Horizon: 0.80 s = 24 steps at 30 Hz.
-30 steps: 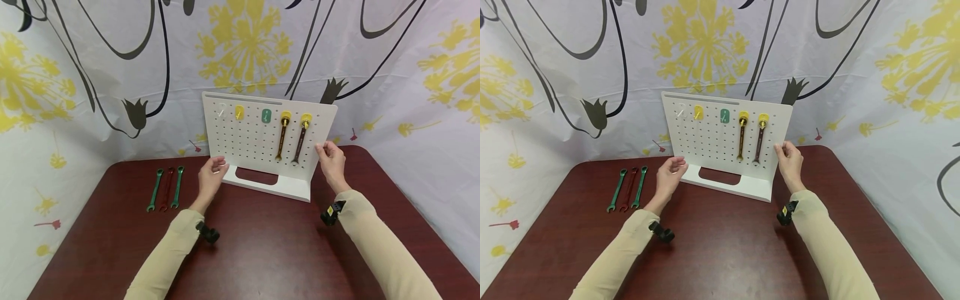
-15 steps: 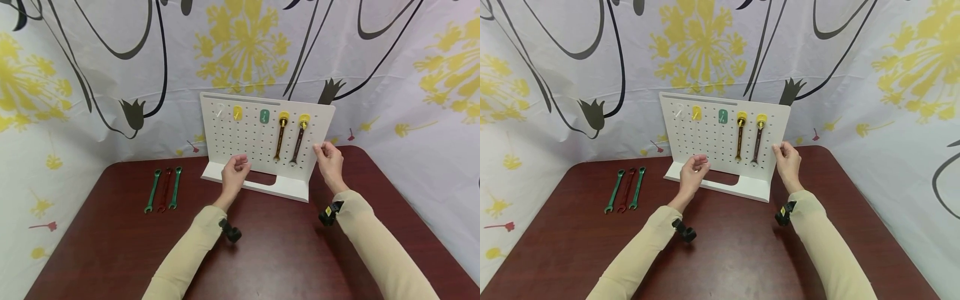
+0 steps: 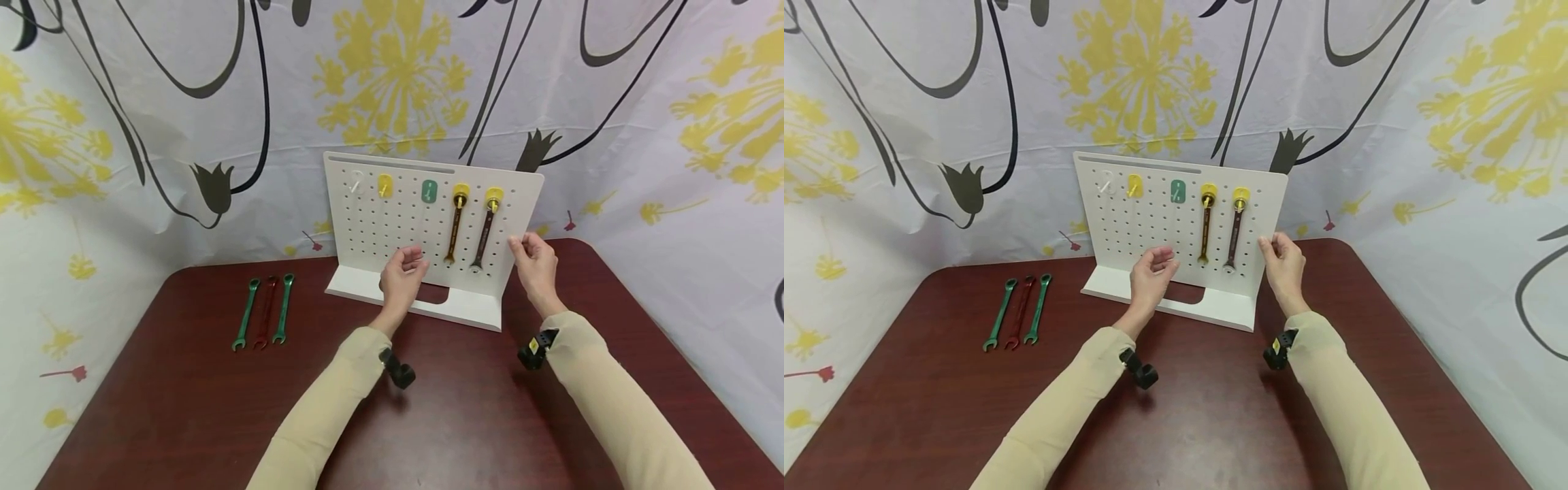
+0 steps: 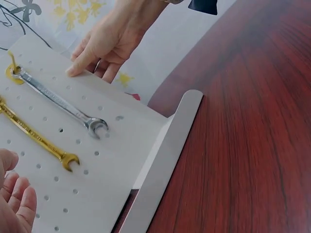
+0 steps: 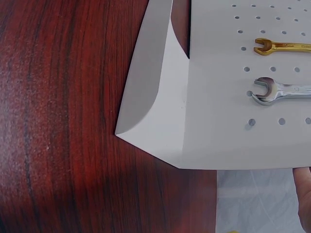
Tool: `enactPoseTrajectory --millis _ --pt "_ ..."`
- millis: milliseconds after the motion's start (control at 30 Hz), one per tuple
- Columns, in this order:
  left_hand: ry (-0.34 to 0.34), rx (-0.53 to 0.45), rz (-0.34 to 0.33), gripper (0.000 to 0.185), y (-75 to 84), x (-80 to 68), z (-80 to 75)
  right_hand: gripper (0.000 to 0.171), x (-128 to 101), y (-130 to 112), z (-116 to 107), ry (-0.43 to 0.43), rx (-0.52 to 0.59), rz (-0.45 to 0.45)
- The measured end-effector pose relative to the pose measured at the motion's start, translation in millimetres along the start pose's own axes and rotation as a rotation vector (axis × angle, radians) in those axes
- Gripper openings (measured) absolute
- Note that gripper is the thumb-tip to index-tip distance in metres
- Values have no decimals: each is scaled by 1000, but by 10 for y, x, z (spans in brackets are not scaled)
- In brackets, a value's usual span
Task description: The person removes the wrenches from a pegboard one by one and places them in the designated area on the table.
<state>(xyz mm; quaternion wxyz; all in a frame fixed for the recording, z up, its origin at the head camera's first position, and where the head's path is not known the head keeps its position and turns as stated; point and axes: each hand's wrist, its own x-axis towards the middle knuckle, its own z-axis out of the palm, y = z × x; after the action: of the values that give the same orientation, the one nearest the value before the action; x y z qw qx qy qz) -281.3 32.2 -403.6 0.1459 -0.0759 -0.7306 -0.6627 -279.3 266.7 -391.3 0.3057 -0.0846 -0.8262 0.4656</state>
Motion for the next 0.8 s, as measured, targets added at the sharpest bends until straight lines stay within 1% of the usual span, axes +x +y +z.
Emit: enactPoseTrajectory --millis 67,167,367,567,700,800 --pt "0 0 3 26 9 11 52 30 0 2 -2 3 3 5" --pt "-3 -33 14 26 22 30 132 28 -1 -1 -3 6 1 9" --pt "2 -45 37 25 36 64 269 29 5 1 0 5 6 10" --pt "20 -47 48 26 40 89 388 32 1 7 -5 1 5 -4" --pt "30 -59 52 27 64 100 459 32 0 3 -7 0 -3 -11" --pt "36 -48 48 26 87 102 494 31 -1 -2 -8 1 -4 -17"
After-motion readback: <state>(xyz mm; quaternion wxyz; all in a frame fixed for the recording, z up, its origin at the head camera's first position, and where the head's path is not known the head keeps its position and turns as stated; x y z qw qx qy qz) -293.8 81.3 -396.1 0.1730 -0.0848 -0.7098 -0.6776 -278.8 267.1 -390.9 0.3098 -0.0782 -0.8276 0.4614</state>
